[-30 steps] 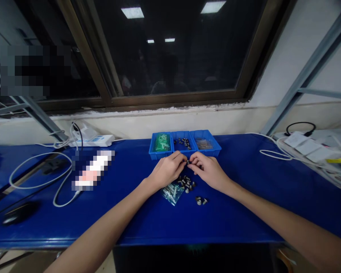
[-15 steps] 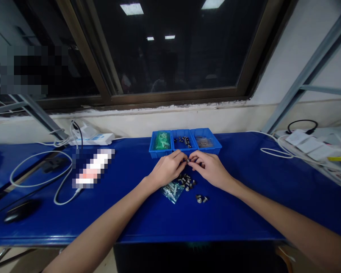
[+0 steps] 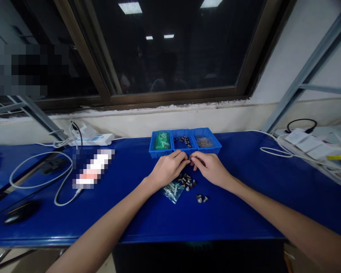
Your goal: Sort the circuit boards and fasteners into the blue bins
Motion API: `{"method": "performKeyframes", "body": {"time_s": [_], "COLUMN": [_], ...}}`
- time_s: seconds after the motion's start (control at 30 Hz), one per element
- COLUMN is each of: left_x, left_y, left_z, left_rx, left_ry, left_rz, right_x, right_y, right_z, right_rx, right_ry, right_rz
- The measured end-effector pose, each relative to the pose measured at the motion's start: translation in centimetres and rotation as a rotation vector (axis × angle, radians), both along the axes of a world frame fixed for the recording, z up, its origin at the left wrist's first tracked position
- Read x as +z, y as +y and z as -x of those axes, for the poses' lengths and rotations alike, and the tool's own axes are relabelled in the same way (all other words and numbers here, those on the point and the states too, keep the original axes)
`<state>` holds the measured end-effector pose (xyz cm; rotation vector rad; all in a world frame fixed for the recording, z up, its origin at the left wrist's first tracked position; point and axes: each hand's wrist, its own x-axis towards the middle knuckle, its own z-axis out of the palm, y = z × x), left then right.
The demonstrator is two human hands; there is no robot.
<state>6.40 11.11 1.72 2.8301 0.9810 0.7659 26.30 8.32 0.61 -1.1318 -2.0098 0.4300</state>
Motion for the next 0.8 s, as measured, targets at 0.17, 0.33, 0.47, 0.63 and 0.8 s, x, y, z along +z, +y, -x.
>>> {"method": "performKeyframes", "body": {"time_s": [0.17,0.33,0.47,0.63,0.8], "left_x": [0.24,0.49,0.49,-0.02,-0.17], "left_y": [-0.22,-0.51,-0.46,0.03,0.1], "left_z": [-0.03,-0.06,0.03,0.25,0.3], "left_rx": [-0.013,-0.033,-0.068,-0.081,-0.068], "left_ry": [-0.028,-0.043,-0.055,-0.07,-0.042], "left_rz": [0.021,0.02,0.01,-0.022,-0.036], "right_x": [0.09,0.0,-0.08,0.0,0.26], "right_y": [-0.12,-0.47,-0.47,-0.51,-0.6], "right_z": [0.15,0.48,0.53,0.46,0.32], "right_rx": [0.015,0.008,-0.009,-0.006,-0.018], "right_ry": [-0.024,-0.041,-0.018,-0.002,-0.011], "right_rz": [-0.007,-0.016,0.022,0.037,-0.008]}}
